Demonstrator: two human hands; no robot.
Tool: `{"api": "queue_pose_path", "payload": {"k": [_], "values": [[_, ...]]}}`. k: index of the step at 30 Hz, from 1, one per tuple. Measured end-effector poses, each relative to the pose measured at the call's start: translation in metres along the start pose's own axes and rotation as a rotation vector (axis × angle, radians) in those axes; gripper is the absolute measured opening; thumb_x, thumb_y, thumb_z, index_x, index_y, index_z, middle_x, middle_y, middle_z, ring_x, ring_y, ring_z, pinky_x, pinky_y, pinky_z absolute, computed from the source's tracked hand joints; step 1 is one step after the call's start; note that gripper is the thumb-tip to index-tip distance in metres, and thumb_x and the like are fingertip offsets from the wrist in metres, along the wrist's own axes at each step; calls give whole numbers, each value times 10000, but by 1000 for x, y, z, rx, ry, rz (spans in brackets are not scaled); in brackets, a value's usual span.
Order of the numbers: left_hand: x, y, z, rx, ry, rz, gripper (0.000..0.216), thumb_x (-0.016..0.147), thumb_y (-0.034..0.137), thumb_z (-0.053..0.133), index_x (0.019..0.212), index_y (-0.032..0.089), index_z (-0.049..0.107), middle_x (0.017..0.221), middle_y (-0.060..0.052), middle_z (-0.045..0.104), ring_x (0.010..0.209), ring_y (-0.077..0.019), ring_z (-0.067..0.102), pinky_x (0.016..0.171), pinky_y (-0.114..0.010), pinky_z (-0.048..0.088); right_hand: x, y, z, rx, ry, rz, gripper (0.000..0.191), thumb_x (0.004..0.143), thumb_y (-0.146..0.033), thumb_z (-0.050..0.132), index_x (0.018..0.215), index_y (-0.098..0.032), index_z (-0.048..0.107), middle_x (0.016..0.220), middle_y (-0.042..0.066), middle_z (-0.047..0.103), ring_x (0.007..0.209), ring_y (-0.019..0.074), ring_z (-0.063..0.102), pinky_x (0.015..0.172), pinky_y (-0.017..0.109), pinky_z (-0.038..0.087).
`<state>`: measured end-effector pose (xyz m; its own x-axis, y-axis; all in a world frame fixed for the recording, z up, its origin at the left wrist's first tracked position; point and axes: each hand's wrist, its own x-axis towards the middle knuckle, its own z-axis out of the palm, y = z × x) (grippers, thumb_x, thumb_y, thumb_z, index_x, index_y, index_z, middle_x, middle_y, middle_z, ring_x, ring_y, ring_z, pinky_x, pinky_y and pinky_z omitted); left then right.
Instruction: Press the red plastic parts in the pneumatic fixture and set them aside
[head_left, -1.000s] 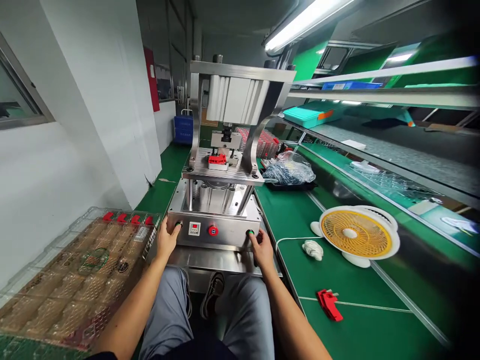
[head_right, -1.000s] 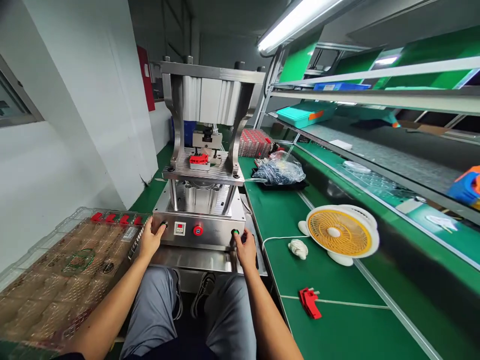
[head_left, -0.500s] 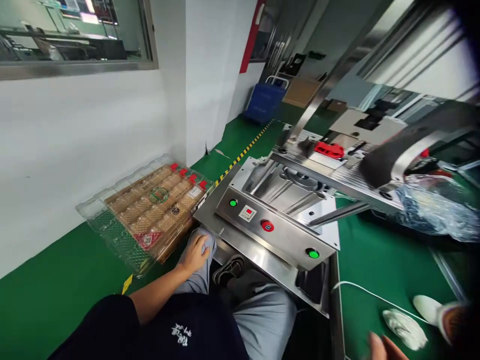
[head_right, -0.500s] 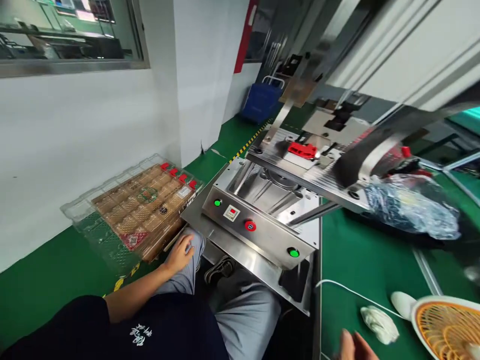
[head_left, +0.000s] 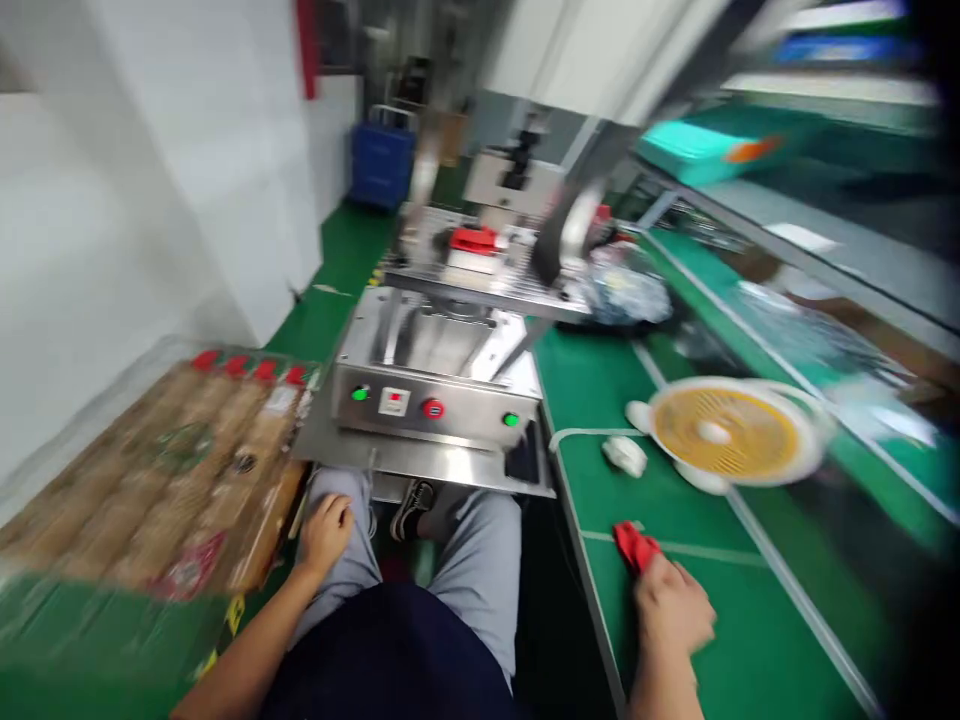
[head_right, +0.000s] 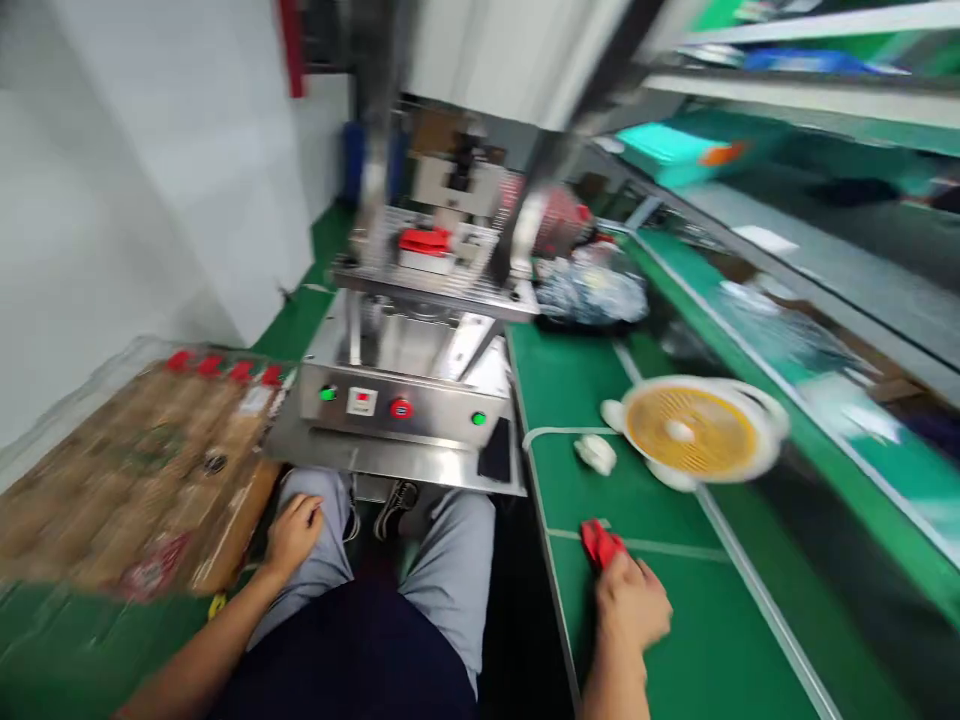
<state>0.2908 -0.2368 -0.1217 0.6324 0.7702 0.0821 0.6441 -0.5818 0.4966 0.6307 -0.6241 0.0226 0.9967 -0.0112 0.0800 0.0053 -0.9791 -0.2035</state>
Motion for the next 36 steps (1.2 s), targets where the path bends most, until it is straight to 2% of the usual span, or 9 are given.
{"api": "queue_pose_path", "payload": {"k": [2,6,10,15,19,23,28,32,36], "values": [[3,-7,0,43,32,20,273,972,267,478,1078,221,726,1074,-44,739,879,-182,656,735,-292,441,-3,9,1,39,63,122,485,1047,-275,326,997,-99,775,1099,205,679,956,345,672,757,445,556],[20,-16,6,97,90,62,321,965,366,466,1127,230,707,1072,-62,716,801,-218,627,635,-320,398,18,29,20,127,138,124,437,1023,-306,379,1001,-121,775,1029,165,716,984,284,639,888,362,494],[25,-13,8,73,40,39,319,878,335,532,1135,277,712,1083,-62,707,795,-236,624,605,-317,390,20,42,41,203,186,85,464,1056,-379,357,1230,-128,707,1155,156,705,1039,277,615,922,366,473],[27,-3,-1,75,-7,-32,294,839,335,550,1078,298,716,1045,-59,718,771,-233,629,583,-300,390,10,31,57,143,175,-60,508,994,-405,594,1429,-142,597,1264,168,660,1123,317,569,974,412,445],[31,0,-4,85,13,-14,260,879,387,517,1025,291,711,1046,-57,728,778,-235,650,588,-305,403,26,19,55,-4,118,-48,430,1021,-316,581,1430,-190,623,1230,157,663,1085,308,571,910,385,448],[31,-10,2,91,-18,-49,328,921,437,458,1046,276,715,1071,-54,741,743,-225,666,605,-333,431,49,3,46,17,107,-77,405,1011,-305,602,1400,-204,651,1135,145,687,996,297,586,808,354,449],[27,-20,11,-79,18,-89,282,864,373,483,936,278,739,982,-27,759,679,-203,682,637,-334,512,62,-8,49,-39,97,-61,415,1059,-354,543,1411,-157,641,1119,173,682,994,316,616,760,359,478],[43,23,-17,-316,58,5,238,849,391,549,819,271,753,850,-29,759,744,-222,724,693,-330,585,68,0,61,-70,81,-109,443,1096,-374,438,1419,-147,639,1195,183,673,1011,330,646,819,404,524],[90,117,-106,-358,167,371,274,941,374,536,909,255,780,864,-45,746,752,-184,704,685,-290,577,70,5,63,-67,54,-98,485,1090,-396,406,1439,-144,631,1234,189,669,1029,358,659,837,433,550]]}}
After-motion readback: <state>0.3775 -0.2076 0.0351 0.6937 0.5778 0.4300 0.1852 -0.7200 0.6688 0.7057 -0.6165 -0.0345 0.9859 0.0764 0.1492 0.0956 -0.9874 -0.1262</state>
